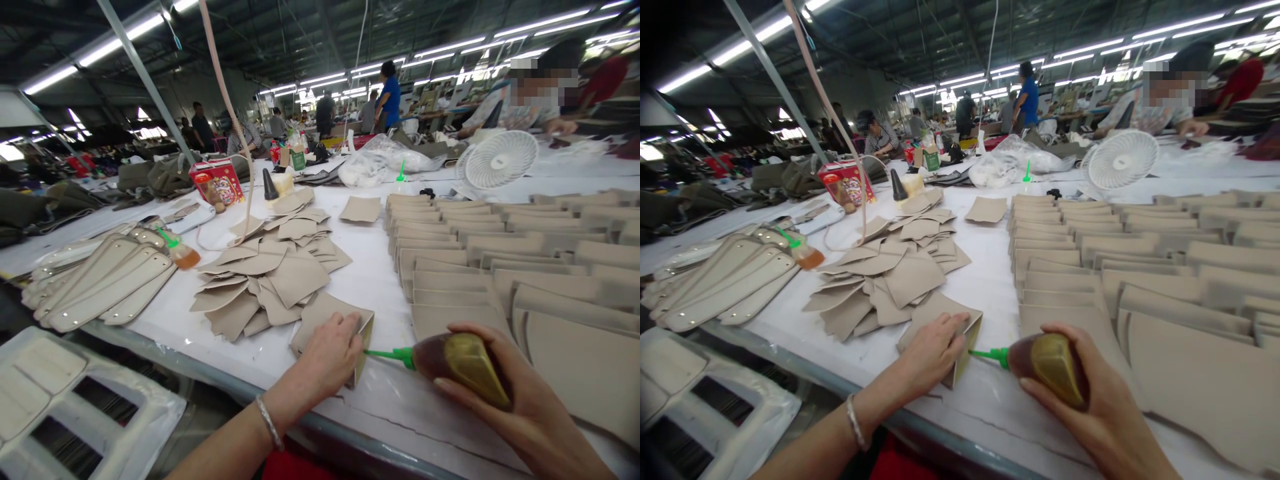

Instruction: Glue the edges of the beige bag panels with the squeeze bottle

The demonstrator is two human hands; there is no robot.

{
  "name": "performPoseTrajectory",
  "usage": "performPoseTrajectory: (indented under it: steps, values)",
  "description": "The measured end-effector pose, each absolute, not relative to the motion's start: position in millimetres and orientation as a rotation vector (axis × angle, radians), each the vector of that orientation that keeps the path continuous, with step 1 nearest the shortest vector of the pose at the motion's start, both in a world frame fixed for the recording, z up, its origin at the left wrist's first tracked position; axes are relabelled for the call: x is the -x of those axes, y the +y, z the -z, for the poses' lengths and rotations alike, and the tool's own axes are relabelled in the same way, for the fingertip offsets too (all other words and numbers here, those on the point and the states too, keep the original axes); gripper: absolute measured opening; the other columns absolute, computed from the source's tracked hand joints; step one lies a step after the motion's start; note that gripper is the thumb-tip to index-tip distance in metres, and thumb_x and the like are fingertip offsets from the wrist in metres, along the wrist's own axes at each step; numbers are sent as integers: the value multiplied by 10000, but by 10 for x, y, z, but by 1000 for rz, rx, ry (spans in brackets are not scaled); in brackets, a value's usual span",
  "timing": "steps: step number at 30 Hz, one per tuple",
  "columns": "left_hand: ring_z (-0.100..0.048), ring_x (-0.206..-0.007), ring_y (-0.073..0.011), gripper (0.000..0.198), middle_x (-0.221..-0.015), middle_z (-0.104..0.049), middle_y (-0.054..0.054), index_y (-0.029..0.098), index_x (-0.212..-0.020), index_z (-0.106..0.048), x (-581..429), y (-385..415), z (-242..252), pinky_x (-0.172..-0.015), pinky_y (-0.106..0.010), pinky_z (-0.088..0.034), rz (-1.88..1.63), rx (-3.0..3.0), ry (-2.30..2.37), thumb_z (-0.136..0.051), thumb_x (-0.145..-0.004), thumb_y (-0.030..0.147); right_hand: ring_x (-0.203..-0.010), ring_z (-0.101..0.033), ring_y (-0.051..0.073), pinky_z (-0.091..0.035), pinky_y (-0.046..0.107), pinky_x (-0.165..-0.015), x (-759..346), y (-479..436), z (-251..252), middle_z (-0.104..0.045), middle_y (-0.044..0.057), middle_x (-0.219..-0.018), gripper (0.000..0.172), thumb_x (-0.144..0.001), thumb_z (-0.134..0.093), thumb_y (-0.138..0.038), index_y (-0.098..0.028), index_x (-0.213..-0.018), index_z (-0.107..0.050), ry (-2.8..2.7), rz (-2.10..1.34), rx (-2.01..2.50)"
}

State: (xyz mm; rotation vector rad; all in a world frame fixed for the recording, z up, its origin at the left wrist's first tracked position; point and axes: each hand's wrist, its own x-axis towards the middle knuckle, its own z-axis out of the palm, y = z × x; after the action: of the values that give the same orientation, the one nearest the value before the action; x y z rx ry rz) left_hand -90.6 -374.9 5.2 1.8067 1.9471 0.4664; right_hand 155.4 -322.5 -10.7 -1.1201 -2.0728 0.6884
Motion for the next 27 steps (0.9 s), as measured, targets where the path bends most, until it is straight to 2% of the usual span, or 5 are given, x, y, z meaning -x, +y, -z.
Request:
performPoseTrajectory:
  steps: [6, 12, 16, 22, 27]
  values:
    - [-578, -1112, -267, 462, -1189, -601, -97, 179, -1341, -506, 910, -3741, -61, -1006, -402, -427, -467, -1797, 1941, -359, -906, 234, -949, -626, 230, -530, 286, -775, -1509, -3320, 75, -605, 14, -1106, 471, -833, -632, -537, -303, -1214, -484, -2086, -868, 1069]
    - [-593, -1067, -265, 452, -1148, -618, -102, 166, -1324, -525, 892, -3732, -67, -960, -384, -447, -445, -1813, 1943, -338, -917, 224, -891, -623, 263, -530, 363, -733, -1485, -3012, 51, -608, 22, -1059, 523, -787, -640, -628, -318, -1183, -496, -2106, -503, 1029]
    - [-593, -1068, -250, 435, -1138, -624, -95, 178, -1302, -540, 897, -3723, -72, -944, -348, -444, -455, -1812, 1938, -341, -918, 222, -940, -594, 268, -499, 397, -820, -1461, -2836, 41, -574, 29, -1104, 505, -808, -633, -603, -316, -1195, -480, -2092, -454, 1038]
    - [-606, -1008, -272, 430, -1090, -626, -103, 180, -1278, -560, 884, -3713, -78, -909, -376, -448, -431, -1823, 1924, -329, -918, 224, -876, -624, 246, -531, 351, -749, -1468, -2910, 43, -606, 19, -1059, 487, -790, -669, -566, -323, -1178, -500, -2103, -437, 977]
    - [-600, -989, -262, 405, -1039, -644, -101, 165, -1208, -616, 920, -3701, -99, -896, -357, -439, -535, -1766, 1887, -340, -919, 235, -821, -678, 273, -586, 339, -679, -1589, -2898, -3, -678, 27, -976, 534, -713, -721, -572, -306, -1143, -550, -1995, -881, 1096]
